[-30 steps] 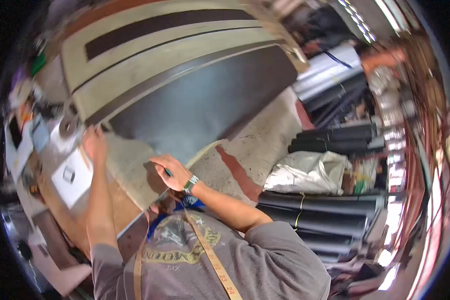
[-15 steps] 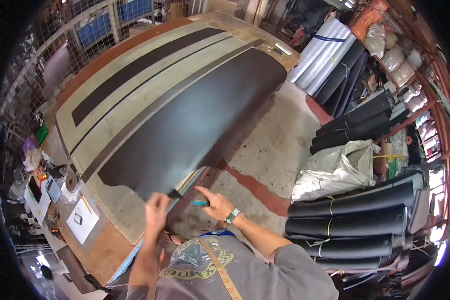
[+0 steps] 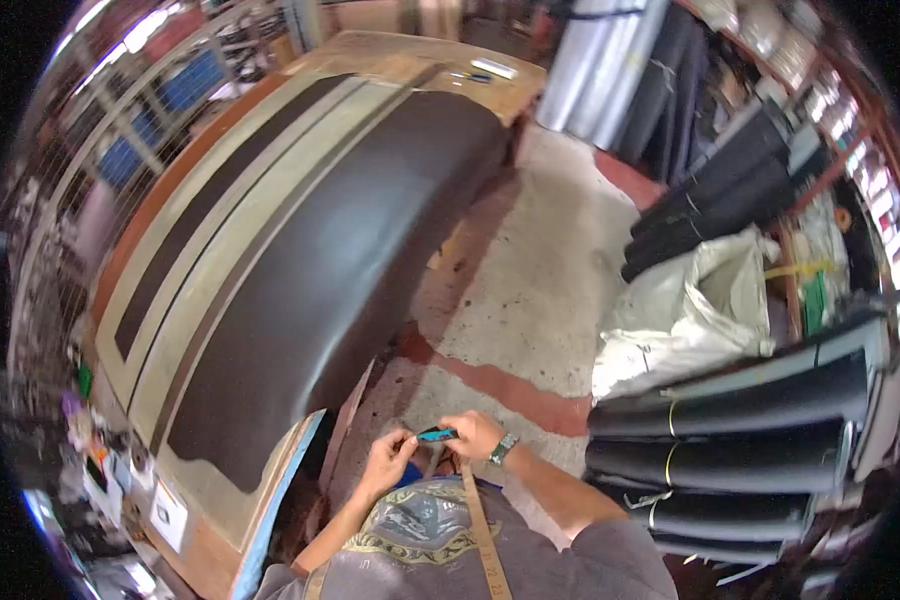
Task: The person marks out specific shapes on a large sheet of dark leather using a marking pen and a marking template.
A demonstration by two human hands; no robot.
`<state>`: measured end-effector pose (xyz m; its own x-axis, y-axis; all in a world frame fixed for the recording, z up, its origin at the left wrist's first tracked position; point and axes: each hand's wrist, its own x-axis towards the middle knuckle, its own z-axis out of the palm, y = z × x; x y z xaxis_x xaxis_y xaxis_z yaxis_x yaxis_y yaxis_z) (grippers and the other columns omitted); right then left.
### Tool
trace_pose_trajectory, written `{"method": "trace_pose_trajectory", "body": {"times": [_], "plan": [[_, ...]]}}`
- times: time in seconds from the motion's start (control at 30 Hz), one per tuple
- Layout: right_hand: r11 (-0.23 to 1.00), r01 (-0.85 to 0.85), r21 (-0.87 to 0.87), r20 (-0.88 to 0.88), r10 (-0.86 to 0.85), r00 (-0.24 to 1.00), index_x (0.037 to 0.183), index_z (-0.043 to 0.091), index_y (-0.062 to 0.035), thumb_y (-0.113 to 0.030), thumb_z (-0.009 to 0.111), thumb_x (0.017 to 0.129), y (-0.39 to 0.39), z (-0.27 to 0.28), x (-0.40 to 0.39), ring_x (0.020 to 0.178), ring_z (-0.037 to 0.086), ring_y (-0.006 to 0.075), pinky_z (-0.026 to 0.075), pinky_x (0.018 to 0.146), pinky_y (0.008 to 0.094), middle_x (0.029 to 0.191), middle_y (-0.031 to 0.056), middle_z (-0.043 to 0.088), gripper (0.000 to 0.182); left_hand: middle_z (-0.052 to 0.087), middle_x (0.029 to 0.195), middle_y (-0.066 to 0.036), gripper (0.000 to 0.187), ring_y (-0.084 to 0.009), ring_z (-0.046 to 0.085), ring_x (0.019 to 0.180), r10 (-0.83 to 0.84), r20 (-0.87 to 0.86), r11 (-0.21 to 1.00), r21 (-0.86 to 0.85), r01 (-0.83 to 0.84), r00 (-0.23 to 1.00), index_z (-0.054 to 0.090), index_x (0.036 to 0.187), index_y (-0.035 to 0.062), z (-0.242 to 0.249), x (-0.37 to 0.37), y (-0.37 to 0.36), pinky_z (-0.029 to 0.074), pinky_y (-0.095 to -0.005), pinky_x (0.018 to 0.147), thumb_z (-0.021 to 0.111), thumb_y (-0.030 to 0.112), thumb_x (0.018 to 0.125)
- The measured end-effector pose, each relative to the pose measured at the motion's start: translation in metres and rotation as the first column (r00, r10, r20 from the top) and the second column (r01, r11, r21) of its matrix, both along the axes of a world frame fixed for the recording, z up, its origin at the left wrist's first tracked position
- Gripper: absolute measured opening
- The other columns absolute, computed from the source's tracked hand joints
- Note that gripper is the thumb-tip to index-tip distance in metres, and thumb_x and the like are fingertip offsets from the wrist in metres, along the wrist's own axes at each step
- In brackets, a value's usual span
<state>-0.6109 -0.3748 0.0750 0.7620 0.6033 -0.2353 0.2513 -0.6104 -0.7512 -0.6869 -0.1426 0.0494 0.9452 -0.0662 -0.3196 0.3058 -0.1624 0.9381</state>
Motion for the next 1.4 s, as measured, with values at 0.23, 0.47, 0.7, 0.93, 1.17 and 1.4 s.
{"method": "trace_pose_trajectory", "body": {"times": [0.23, 0.47, 0.7, 0.93, 1.17, 1.4], "plan": [[0.926, 0.376, -0.004, 0.143, -0.372, 0.917, 0.106, 0.066, -0.0082, -0.018, 0.072, 0.082, -0.108, -0.011, 0.062, 0.08, 0.067, 0.0411, 0.052, 0.068, 0.0493, 0.086, 0.0199, 0.069, 0.027, 0.063, 0.076, 0.001, 0.018, -0.0073, 0.054, 0.069, -0.198, -0.05, 0.98, -0.018, 0.197, 0.979, 0.069, 0.093, -0.001, -0.038, 0.133, -0.053, 0.045, -0.0255, 0.063, 0.067, 0.016, 0.099], [0.583, 0.812, -0.019, 0.198, -0.794, 0.575, 0.102, 0.069, -0.0086, -0.026, 0.069, 0.089, -0.227, 0.029, 0.132, 0.073, 0.069, 0.0308, 0.052, 0.067, 0.043, 0.08, 0.0141, 0.071, 0.022, 0.066, 0.075, -0.002, 0.021, -0.0098, 0.06, 0.069, -0.554, -0.096, 0.832, -0.086, 0.547, 0.827, 0.068, 0.091, -0.0021, -0.006, 0.308, -0.142, 0.049, -0.0298, 0.064, 0.069, 0.018, 0.098], [-0.029, 0.949, 0.315, 0.056, -0.997, -0.049, 0.078, 0.066, -0.0031, -0.03, 0.075, 0.093, -0.371, 0.084, 0.205, 0.059, 0.054, 0.0072, 0.043, 0.057, 0.0269, 0.064, 0.0011, 0.062, 0.032, 0.067, 0.077, -0.003, 0.02, -0.0093, 0.059, 0.074, -0.605, 0.07, 0.795, 0.119, 0.595, 0.793, 0.069, 0.097, -0.0037, -0.01, 0.465, -0.218, 0.049, -0.0291, 0.068, 0.07, 0.016, 0.097], [-0.379, 0.793, 0.477, -0.2, -0.926, -0.321, 0.083, 0.067, -0.006, -0.03, 0.08, 0.088, -0.572, 0.038, 0.268, 0.051, 0.051, 0.0078, 0.039, 0.05, 0.0263, 0.064, -0.0009, 0.062, 0.028, 0.066, 0.077, -0.004, 0.016, -0.0105, 0.059, 0.075, -0.573, 0.062, 0.809, 0.205, 0.551, 0.818, 0.069, 0.097, -0.0036, -0.066, 0.546, -0.305, 0.049, -0.0297, 0.07, 0.071, 0.012, 0.095], [-0.475, 0.835, -0.278, 0.683, -0.709, -0.176, 0.125, 0.07, -0.0077, -0.049, 0.071, 0.087, -0.817, -0.01, 0.3, 0.1, 0.073, 0.0344, 0.058, 0.086, 0.0469, 0.113, 0.0187, 0.074, 0.056, 0.075, 0.093, -0.019, 0.039, -0.0248, 0.071, 0.083, -0.621, -0.123, 0.739, 0.236, 0.631, 0.774, 0.069, 0.112, -0.0045, -0.003, 0.582, -0.426, 0.054, -0.0372, 0.078, 0.067, 0.032, 0.097], [0.667, 0.745, 0.02, 0.262, -0.722, 0.64, 0.128, 0.065, -0.0041, -0.027, 0.076, 0.091, -0.64, 0.011, 0.555, 0.066, 0.063, 0.0191, 0.051, 0.065, 0.0348, 0.088, 0.0104, 0.071, 0.045, 0.071, 0.099, -0.013, 0.07, -0.0204, 0.066, 0.093, -0.497, -0.149, 0.845, -0.307, 0.438, 0.855, 0.07, 0.108, -0.0036, 0.015, 0.65, -0.493, 0.054, -0.0363, 0.086, 0.044, 0.061, 0.105]]}}
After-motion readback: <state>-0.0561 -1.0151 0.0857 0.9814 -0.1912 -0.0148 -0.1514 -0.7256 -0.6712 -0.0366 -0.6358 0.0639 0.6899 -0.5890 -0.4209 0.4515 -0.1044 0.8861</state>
